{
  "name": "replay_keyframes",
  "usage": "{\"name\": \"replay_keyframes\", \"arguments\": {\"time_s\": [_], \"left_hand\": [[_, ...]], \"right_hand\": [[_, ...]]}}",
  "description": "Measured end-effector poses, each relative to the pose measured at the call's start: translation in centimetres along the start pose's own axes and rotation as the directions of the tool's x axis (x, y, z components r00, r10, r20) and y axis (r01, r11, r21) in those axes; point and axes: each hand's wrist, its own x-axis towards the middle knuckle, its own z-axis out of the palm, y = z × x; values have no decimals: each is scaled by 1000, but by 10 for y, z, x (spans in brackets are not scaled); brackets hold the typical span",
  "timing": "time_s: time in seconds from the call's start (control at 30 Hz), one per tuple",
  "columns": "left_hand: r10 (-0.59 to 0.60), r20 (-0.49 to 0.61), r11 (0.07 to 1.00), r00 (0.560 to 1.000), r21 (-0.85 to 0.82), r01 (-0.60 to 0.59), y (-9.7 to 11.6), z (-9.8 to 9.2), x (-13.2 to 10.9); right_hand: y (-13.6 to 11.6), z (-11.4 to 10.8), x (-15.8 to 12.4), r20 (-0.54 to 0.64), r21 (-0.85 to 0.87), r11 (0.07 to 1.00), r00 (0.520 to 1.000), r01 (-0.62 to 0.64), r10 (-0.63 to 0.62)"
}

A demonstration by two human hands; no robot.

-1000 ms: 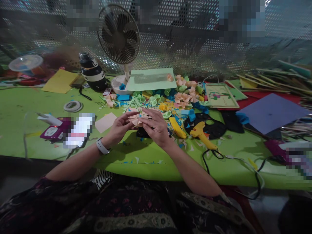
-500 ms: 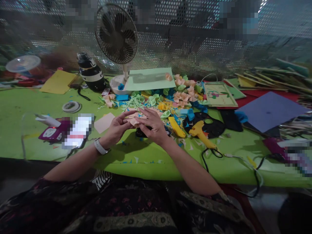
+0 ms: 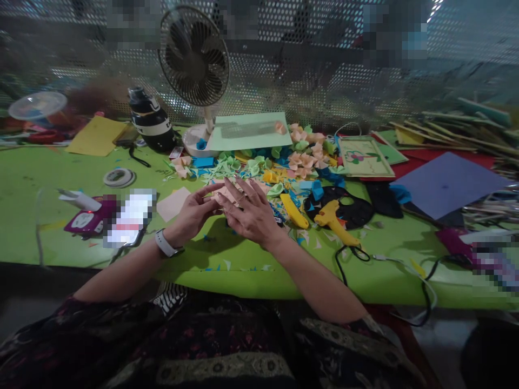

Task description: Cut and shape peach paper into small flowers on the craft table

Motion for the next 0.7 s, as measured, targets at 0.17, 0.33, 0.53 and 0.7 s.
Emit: {"name": "replay_keyframes", "arguments": {"time_s": [0.17,0.33,0.53,0.7], "left_hand": [[35,9,999,999,22,-35,4,2,-1],[95,1,995,996,38,-95,2,1,0],[113,-46,994,993,15,-112,2,1,3],[90,-82,995,993,40,-87,2,3,2]], "right_hand": [[3,5,-1,-38,10,999,999,-36,36],[3,8,-2,-103,16,998,993,-55,57],[6,7,-3,-91,-66,997,995,-41,34],[5,5,-3,-132,-135,991,991,-8,-10]]}}
